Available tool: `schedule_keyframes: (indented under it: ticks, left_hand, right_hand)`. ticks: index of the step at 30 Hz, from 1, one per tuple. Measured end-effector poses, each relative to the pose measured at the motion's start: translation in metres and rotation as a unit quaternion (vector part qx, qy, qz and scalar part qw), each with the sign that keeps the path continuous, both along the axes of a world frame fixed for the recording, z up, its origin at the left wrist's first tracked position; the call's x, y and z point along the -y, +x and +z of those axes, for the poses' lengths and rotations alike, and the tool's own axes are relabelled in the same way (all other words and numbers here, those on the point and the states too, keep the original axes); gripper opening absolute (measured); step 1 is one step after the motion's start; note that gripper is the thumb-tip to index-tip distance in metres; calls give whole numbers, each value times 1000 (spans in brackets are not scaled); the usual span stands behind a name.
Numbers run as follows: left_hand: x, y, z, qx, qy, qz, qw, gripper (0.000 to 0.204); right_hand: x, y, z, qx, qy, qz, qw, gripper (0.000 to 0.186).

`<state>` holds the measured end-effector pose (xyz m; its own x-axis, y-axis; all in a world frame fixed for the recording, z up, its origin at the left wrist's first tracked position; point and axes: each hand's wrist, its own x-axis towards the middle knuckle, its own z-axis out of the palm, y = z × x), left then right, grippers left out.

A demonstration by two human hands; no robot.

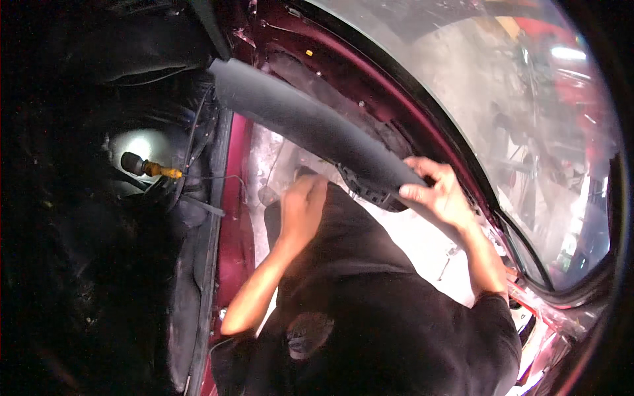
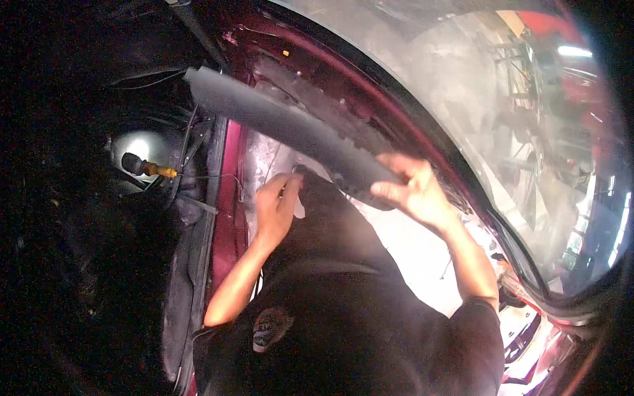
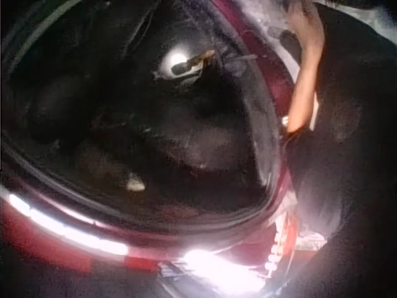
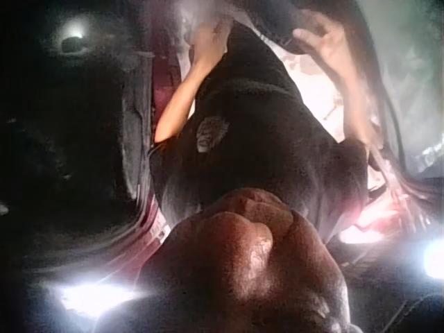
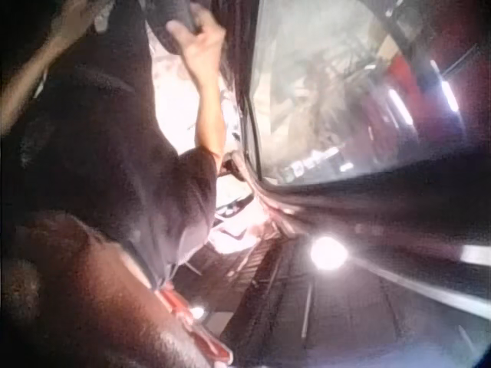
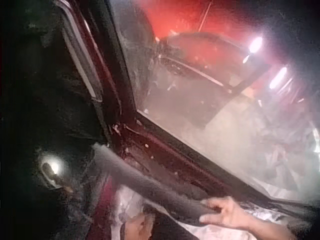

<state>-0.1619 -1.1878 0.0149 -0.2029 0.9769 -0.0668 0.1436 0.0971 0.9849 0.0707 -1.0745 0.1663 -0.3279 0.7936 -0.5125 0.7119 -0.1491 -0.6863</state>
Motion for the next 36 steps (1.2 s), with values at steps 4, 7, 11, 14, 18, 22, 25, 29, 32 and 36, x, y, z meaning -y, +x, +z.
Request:
schedule_keyframes:
  ticks: [4, 7, 11, 14, 18, 22, 25, 29, 32, 36]
  left_hand:
    - [-17, 26, -58, 255, -187, -59, 947, 39]
    - [-22, 39, -89, 225, -213, -82, 947, 51]
    - [-32, 53, -138, 136, -114, -33, 983, 49]
    - [-45, 55, -137, 199, -72, -10, 977, 48]
    - [-73, 52, -141, 141, -44, 73, 986, 41]
    - [-78, 40, -127, -46, 2, 128, 991, 36]
    - [-73, 23, -118, -96, 14, 90, 991, 32]
    - [-69, 23, -130, -141, 26, 53, 988, 33]
    - [-62, 39, -125, -226, 58, -31, 972, 34]
    - [-67, 58, -103, -329, 91, -45, 939, 33]
  right_hand:
    - [-25, -2, 14, 49, 63, 37, 996, 69]
    - [-39, 8, 8, 48, 45, 14, 998, 64]
    - [-49, 9, 11, -11, -5, -33, 999, 64]
    - [-55, 12, 13, -36, -14, -26, 999, 62]
    - [-57, 20, 7, -36, 3, -47, 998, 58]
    - [-46, 21, 12, -22, 6, -31, 999, 54]
    - [-27, -1, 21, -74, -38, -1, 997, 52]
    - [-27, 3, 15, -95, -60, 1, 994, 50]
    - [-39, 17, 11, -81, -30, -13, 996, 48]
    - [-49, 18, 14, -58, -20, 14, 998, 45]
